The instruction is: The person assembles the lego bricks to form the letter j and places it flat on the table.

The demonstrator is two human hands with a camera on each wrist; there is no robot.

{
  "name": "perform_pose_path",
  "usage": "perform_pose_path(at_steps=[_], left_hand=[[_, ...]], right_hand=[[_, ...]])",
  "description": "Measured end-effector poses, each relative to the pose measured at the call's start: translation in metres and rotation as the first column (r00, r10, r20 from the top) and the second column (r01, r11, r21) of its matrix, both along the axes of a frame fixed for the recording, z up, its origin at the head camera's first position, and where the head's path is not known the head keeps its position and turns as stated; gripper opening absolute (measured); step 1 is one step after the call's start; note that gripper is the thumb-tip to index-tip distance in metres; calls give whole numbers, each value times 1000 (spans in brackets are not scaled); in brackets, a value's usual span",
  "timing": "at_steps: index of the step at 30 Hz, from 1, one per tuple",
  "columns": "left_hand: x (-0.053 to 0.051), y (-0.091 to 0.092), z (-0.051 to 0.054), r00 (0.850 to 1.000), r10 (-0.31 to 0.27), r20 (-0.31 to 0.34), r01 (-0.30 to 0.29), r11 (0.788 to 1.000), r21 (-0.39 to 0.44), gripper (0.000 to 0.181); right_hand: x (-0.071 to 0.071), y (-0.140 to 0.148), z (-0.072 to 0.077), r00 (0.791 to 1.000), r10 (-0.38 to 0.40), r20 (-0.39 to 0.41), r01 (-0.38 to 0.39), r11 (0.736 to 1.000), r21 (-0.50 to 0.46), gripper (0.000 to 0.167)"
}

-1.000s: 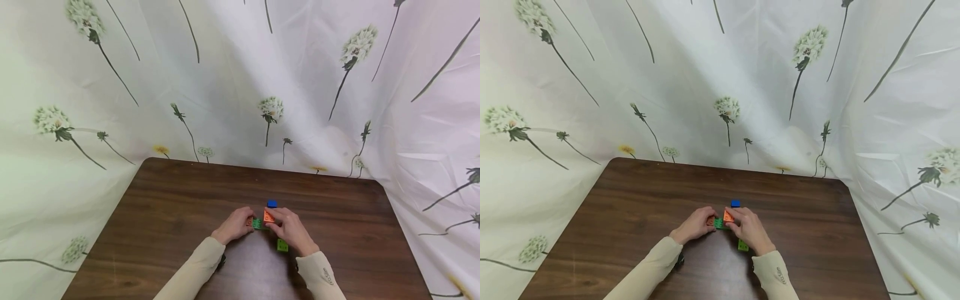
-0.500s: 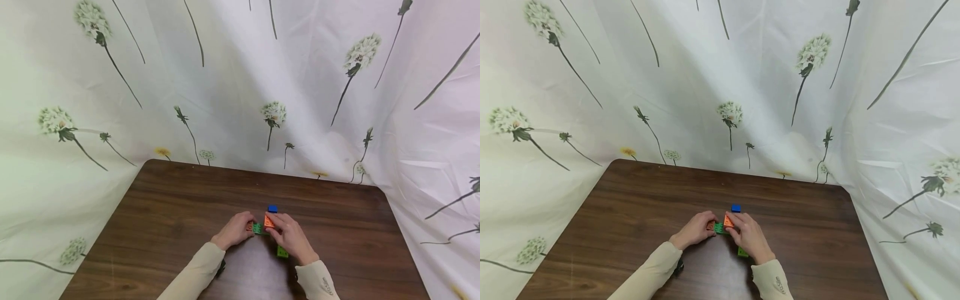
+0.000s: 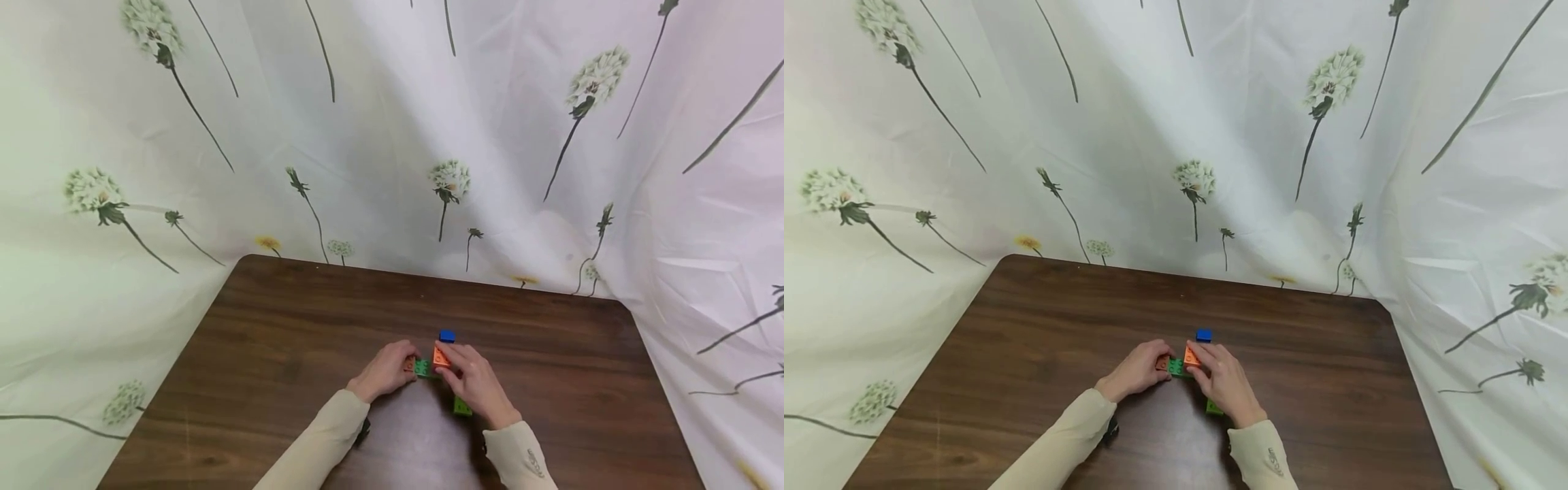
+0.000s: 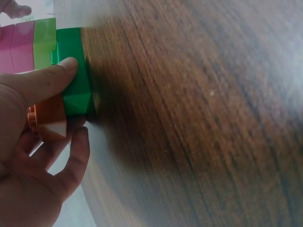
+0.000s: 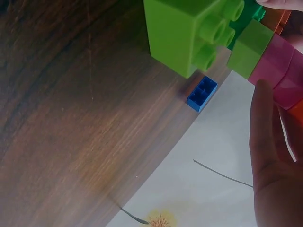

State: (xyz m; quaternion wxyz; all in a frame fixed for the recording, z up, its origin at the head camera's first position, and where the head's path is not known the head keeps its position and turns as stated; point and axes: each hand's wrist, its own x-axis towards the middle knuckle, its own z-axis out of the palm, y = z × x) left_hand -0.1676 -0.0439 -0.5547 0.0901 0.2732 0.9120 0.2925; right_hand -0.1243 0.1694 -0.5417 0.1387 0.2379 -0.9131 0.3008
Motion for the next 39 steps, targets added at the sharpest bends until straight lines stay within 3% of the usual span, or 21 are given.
perform_pose_path(at_steps=[9,14,16,19,22,24,26,29,33,36,39], left_hand=[[-2,-4,-1,1000,0,0,0,1000,5,27],[-1,-5,-2,1000,7,6,-7,1000,-1,28],[-1,-5,-3,1000,5,1,-5,1000,-5,28],[-2,-3,-3,1000,-1,-7,1,1000,0,28],[-2,-3,-3,1000,4,1,-4,1000,8,28],[-2,-3,-3,1000,12,4,-12,1000,8,28],[-3,-4,-3,1000,17,6,-17,1000,7,28],[-3,-4,-3,1000,19,8,-19,1000,-3,28],[-3,-3,-4,1000,22,12,-22,1000,-11,28],[-3,-3,-5,1000,18,12,-18,1000,-8,28],[-2,-2,-4,1000,12,16,-12,1000,-4,28]], right_hand=[[-4,-4,1,1000,11,13,-12,998,67,47],[-4,-4,7,990,-4,141,-13,993,117,56],[-4,-1,8,978,-26,207,10,997,77,62],[-4,9,7,965,-77,252,97,993,-67,62],[-4,22,-2,963,-124,241,175,963,-206,48],[-2,30,-8,955,-150,257,216,944,-250,39],[0,38,-14,936,-164,311,250,932,-261,34],[6,47,-22,887,-152,436,271,936,-225,34],[13,52,-28,830,-60,554,183,969,-169,44],[17,53,-32,813,-3,582,107,984,-144,49],[20,52,-35,808,4,589,77,991,-112,49]])
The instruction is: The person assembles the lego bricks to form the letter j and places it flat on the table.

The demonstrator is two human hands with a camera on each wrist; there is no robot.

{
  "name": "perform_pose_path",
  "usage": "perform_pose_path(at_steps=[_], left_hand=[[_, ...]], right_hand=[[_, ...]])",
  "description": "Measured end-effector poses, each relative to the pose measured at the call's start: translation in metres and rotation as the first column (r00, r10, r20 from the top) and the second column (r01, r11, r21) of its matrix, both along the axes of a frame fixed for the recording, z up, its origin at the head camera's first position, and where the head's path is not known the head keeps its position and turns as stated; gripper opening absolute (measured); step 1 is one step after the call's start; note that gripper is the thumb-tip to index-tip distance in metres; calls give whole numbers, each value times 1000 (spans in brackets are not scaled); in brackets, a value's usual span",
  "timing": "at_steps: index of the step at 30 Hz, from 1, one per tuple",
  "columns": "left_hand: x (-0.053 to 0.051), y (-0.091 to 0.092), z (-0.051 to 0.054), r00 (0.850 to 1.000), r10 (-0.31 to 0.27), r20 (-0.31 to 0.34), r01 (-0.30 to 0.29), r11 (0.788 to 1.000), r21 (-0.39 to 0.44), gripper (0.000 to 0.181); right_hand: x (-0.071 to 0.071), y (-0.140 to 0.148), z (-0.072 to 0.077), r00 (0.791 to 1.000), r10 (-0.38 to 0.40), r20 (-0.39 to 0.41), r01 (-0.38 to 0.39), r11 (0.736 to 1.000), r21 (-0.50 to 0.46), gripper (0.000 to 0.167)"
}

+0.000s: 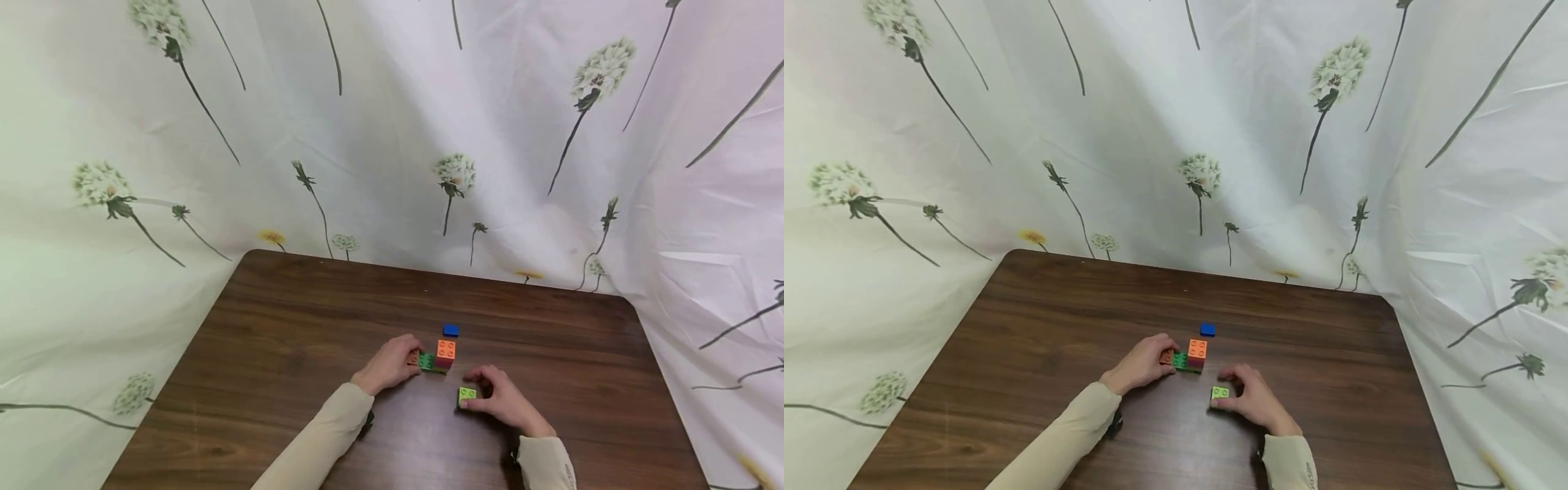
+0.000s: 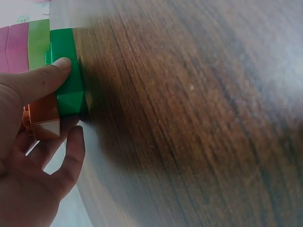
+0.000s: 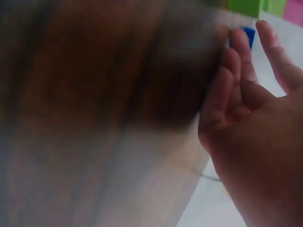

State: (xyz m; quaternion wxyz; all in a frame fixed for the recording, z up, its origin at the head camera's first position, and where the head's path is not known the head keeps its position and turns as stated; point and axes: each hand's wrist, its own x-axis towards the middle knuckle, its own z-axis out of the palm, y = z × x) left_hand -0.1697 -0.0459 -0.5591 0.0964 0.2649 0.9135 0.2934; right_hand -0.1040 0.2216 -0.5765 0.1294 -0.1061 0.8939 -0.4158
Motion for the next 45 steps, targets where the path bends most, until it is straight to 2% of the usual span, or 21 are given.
perform_pose_path(at_steps=[9,14,22,32,40,45], left_hand=[[0,3,2,1000,13,19,-13,1000,-9,28],[0,3,2,999,22,36,-21,1000,-14,28],[0,3,4,999,24,35,-23,1000,-15,28],[3,4,6,998,33,48,-33,999,-10,28],[3,3,4,999,26,37,-26,1000,-6,28],[2,3,3,999,21,32,-21,1000,-1,28]], right_hand=[[2,-2,-2,1000,9,-10,-8,998,63,49],[2,-3,-4,1000,-9,10,8,996,84,46],[2,-5,-4,1000,-17,-15,19,994,111,39],[4,-6,-1,999,-48,21,45,991,125,35],[3,-4,0,997,-74,11,73,994,77,34],[-1,-3,1,988,-143,59,142,990,24,34]])
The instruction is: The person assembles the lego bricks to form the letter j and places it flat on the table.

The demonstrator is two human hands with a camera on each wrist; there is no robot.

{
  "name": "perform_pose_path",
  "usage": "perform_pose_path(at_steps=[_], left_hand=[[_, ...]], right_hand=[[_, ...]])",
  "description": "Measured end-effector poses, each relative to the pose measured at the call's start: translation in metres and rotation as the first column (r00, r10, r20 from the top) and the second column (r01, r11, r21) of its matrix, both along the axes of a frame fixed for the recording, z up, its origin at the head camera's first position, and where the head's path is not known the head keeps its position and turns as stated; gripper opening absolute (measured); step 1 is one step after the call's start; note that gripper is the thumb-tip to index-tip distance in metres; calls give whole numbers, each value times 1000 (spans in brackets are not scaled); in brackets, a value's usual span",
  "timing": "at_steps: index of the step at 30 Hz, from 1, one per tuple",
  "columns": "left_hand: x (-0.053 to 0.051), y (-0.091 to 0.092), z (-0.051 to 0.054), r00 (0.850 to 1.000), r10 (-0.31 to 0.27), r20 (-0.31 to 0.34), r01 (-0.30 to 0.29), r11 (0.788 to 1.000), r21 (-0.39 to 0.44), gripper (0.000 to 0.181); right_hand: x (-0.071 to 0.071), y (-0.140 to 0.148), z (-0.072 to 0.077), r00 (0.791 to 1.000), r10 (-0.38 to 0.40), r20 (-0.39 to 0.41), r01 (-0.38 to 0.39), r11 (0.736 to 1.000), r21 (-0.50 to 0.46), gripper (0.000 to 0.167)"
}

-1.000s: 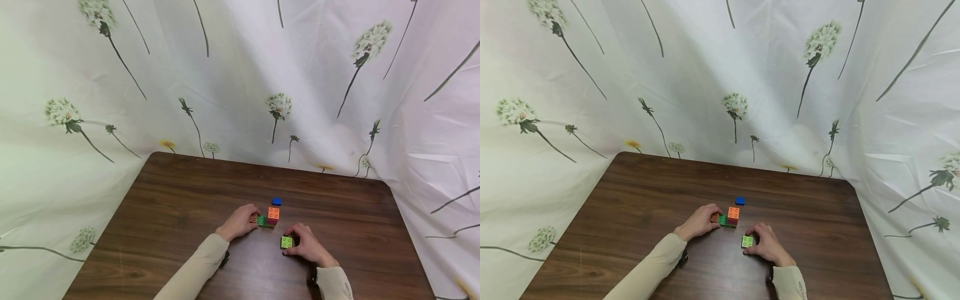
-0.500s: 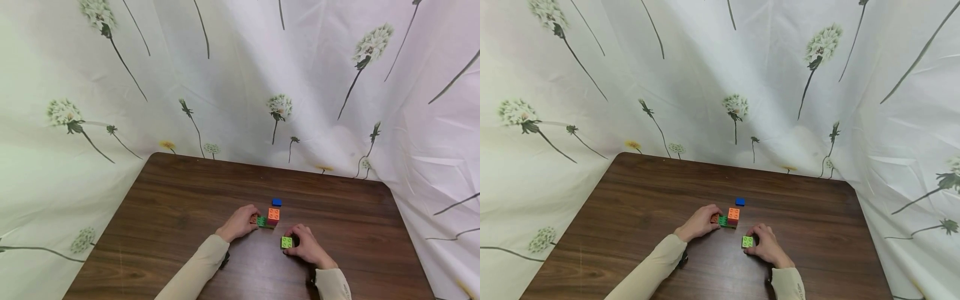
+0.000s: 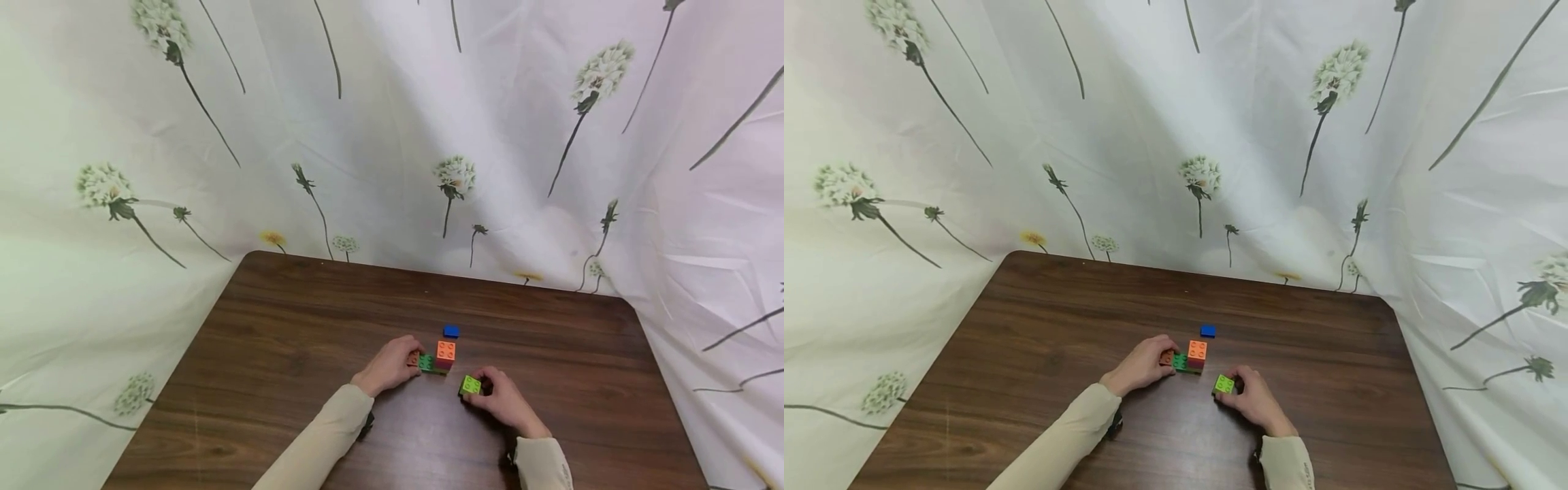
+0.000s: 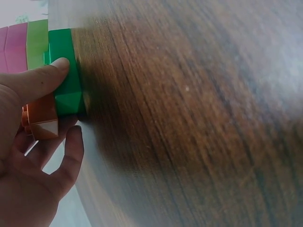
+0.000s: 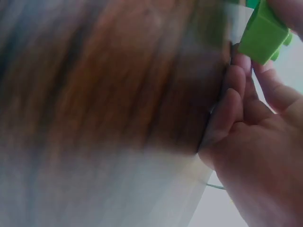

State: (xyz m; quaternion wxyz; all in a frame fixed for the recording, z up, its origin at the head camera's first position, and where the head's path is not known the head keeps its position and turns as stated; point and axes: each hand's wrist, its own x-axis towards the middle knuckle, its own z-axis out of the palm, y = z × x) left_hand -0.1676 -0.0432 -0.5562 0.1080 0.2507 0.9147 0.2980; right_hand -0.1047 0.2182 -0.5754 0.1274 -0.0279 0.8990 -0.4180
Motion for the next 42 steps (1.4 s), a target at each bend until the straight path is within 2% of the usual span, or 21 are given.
perform_pose_path(at_steps=[4,8,13,18,20,26,30,33,37,42], left_hand=[[0,-1,0,1000,-6,-21,6,1000,-1,27],[0,-2,-1,999,-10,-32,10,1000,-3,27],[0,-2,-1,999,-16,-33,16,1000,2,27],[1,-2,0,1000,-10,-21,10,1000,15,28],[2,-1,1,1000,-7,-16,7,1000,18,28],[2,-1,3,1000,-3,-8,3,1000,14,28],[1,-1,3,1000,-7,-13,7,1000,17,27],[1,-1,3,1000,-9,-13,9,1000,19,27],[1,-1,2,1000,-6,-9,6,1000,20,27],[2,-1,2,999,-11,-30,12,999,37,26]], right_hand=[[-2,-2,1,995,-90,34,91,995,-51,33],[-2,-7,0,986,-164,1,163,981,-107,32],[-3,-15,4,978,-202,-56,186,960,-207,38],[-7,-25,20,964,-219,-153,166,939,-301,42],[-8,-29,27,959,-213,-188,147,938,-313,41],[-9,-42,44,941,-158,-300,73,958,-276,38],[-4,-52,67,918,-99,-383,6,971,-238,37],[-6,-50,65,905,-48,-423,-49,975,-216,38],[-14,-45,47,888,-8,-459,-93,976,-197,39],[-15,-48,50,865,21,-502,-117,980,-160,41]])
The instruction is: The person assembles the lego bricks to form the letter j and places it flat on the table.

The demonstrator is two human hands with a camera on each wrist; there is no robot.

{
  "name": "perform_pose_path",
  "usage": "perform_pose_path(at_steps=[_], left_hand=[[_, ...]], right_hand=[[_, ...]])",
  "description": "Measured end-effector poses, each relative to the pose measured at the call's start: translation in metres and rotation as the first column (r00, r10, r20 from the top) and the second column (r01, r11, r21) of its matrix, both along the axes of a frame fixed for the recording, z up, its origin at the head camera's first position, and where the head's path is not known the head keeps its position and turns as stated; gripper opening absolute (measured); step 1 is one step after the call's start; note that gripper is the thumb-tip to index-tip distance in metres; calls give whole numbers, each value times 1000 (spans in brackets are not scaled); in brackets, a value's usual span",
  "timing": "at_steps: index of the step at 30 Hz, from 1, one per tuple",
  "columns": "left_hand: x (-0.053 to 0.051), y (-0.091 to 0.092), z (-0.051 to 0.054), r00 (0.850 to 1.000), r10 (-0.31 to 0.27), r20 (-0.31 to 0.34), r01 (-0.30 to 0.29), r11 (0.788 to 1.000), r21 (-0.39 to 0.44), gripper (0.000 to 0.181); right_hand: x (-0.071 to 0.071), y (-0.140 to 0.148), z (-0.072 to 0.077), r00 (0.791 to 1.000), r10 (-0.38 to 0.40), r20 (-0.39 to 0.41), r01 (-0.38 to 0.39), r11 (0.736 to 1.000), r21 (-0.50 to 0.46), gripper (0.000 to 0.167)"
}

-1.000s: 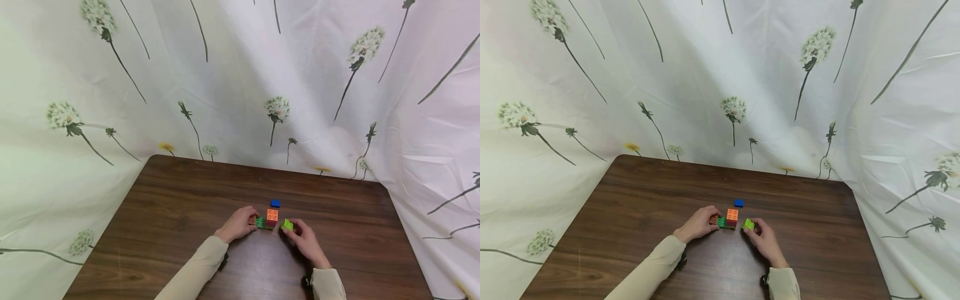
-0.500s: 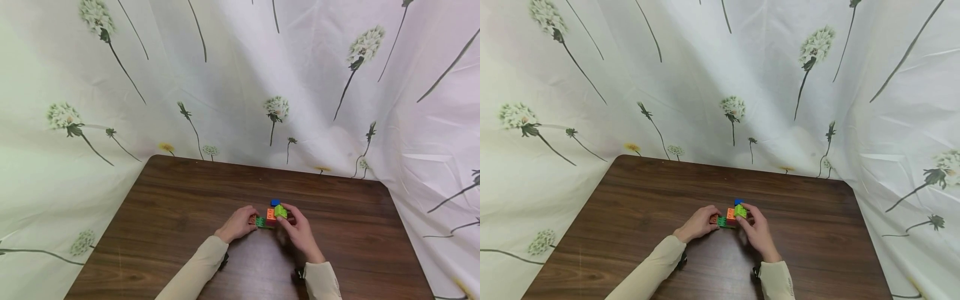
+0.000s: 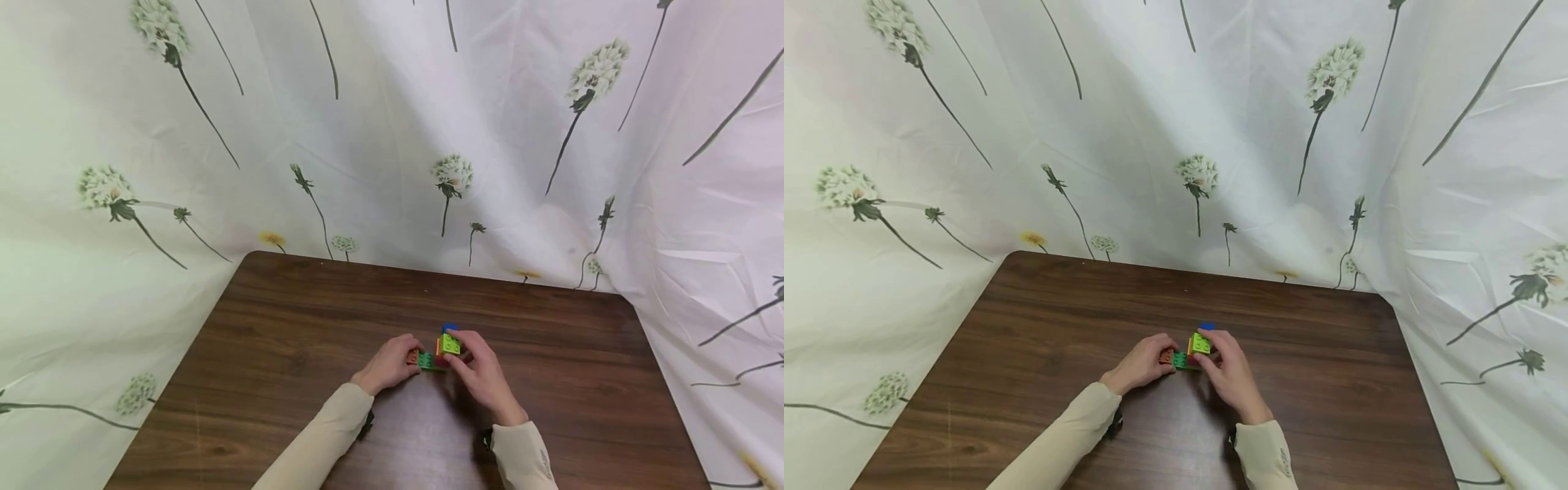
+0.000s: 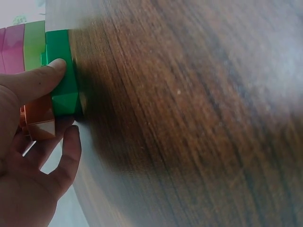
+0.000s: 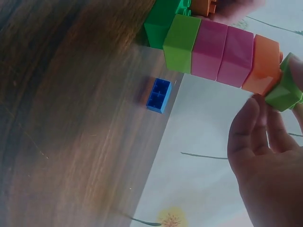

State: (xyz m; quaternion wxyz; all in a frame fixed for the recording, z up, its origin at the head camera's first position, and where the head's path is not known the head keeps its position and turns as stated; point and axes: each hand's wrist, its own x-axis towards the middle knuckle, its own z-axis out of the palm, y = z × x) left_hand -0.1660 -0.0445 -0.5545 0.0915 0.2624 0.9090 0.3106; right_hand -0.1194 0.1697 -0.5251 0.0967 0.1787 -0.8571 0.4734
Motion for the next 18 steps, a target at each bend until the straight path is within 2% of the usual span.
perform_pose_path(at_steps=[7,12,15,18], left_hand=[[-1,0,0,1000,-5,-16,5,1000,5,26],[-1,0,-1,1000,-3,-12,3,1000,6,25],[-1,0,-1,1000,-4,-12,4,1000,7,26],[-1,0,-1,1000,-4,-13,4,1000,10,26]], right_hand=[[-2,-3,-3,1000,-6,-22,6,1000,22,43],[-3,-6,-3,999,-36,-12,36,999,7,33],[-3,-9,-1,997,-72,19,73,997,-29,28],[-4,-12,0,989,-111,94,118,990,-73,26]])
